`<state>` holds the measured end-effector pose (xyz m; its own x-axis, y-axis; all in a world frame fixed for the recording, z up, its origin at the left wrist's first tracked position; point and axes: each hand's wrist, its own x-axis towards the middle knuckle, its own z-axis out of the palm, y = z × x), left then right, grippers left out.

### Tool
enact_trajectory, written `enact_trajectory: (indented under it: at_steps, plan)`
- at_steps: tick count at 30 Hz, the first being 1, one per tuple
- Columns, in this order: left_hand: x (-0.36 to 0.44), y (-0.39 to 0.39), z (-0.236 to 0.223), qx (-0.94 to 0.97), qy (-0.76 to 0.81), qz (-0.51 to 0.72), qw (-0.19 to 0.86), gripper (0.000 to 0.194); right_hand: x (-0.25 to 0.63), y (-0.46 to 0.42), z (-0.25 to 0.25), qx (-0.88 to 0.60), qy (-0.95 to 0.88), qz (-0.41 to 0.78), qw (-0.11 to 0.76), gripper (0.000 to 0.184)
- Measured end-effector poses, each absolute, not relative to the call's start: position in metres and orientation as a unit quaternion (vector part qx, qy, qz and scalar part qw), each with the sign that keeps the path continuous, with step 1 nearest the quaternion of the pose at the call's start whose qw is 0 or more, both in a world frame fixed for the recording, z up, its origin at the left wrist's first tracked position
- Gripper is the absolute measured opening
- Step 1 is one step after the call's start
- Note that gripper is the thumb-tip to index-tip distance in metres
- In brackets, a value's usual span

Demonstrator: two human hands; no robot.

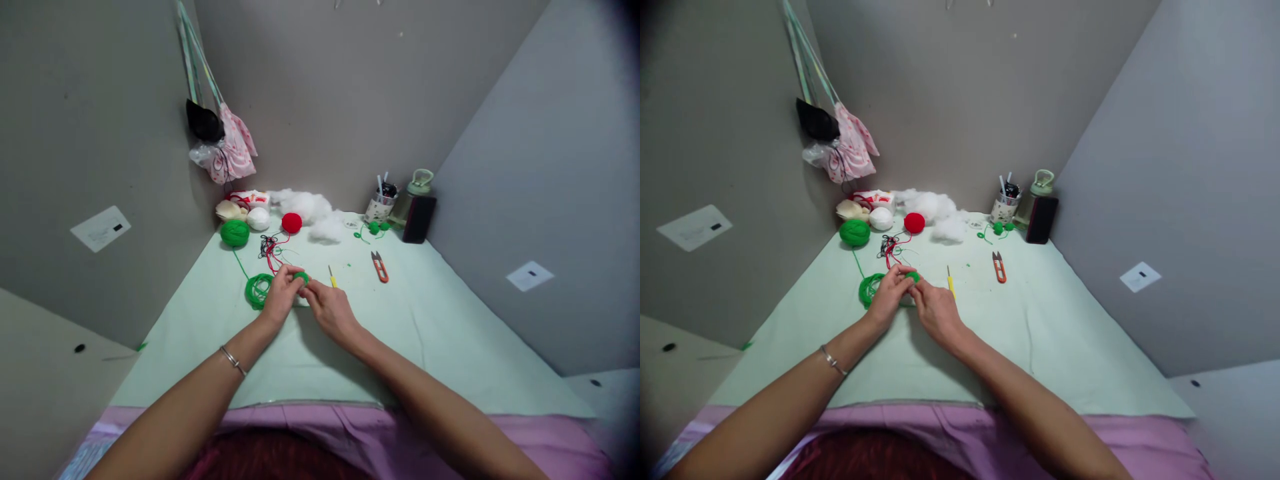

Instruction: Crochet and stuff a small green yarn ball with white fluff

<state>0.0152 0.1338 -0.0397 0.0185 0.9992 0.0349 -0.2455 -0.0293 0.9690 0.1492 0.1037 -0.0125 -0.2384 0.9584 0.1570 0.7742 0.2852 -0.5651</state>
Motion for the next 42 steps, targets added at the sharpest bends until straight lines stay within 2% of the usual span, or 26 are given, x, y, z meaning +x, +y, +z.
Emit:
enact_trajectory:
  at_steps: [5, 9, 12, 16, 19, 26, 30, 33, 35, 42]
  plan:
    - [0.015, 0.132, -0.039, 0.42, 0.42, 0.553, 0.585, 0.024, 0.154, 0.109, -0.013, -0.575, -0.752, 0.186, 0.264, 0.016]
    - [0.015, 0.13, -0.037, 0.418, 0.403, 0.545, 0.605, 0.022, 0.159, 0.113, -0.009, -0.569, -0.738, 0.218, 0.29, 0.028]
    - [0.013, 0.127, -0.033, 0.435, 0.376, 0.545, 0.61, 0.029, 0.164, 0.119, -0.006, -0.556, -0.724, 0.266, 0.311, 0.037]
    - [0.013, 0.125, -0.028, 0.467, 0.344, 0.542, 0.609, 0.043, 0.171, 0.125, -0.002, -0.527, -0.717, 0.319, 0.327, 0.039]
    - [0.016, 0.127, -0.03, 0.481, 0.341, 0.543, 0.598, 0.044, 0.173, 0.125, 0.001, -0.514, -0.724, 0.329, 0.32, 0.041]
    - [0.018, 0.138, -0.041, 0.495, 0.385, 0.543, 0.559, 0.033, 0.164, 0.11, 0.001, -0.544, -0.749, 0.267, 0.268, 0.022]
    - [0.016, 0.143, -0.045, 0.494, 0.418, 0.537, 0.542, 0.018, 0.154, 0.103, -0.003, -0.564, -0.762, 0.222, 0.23, 0.022]
    - [0.015, 0.145, -0.046, 0.484, 0.431, 0.53, 0.547, 0.014, 0.15, 0.103, -0.006, -0.57, -0.769, 0.196, 0.212, 0.022]
    - [0.015, 0.143, -0.044, 0.473, 0.429, 0.526, 0.561, 0.009, 0.15, 0.105, -0.007, -0.572, -0.773, 0.181, 0.208, 0.02]
    - [0.016, 0.133, -0.035, 0.45, 0.392, 0.513, 0.616, 0.011, 0.156, 0.113, -0.007, -0.588, -0.75, 0.167, 0.251, 0.016]
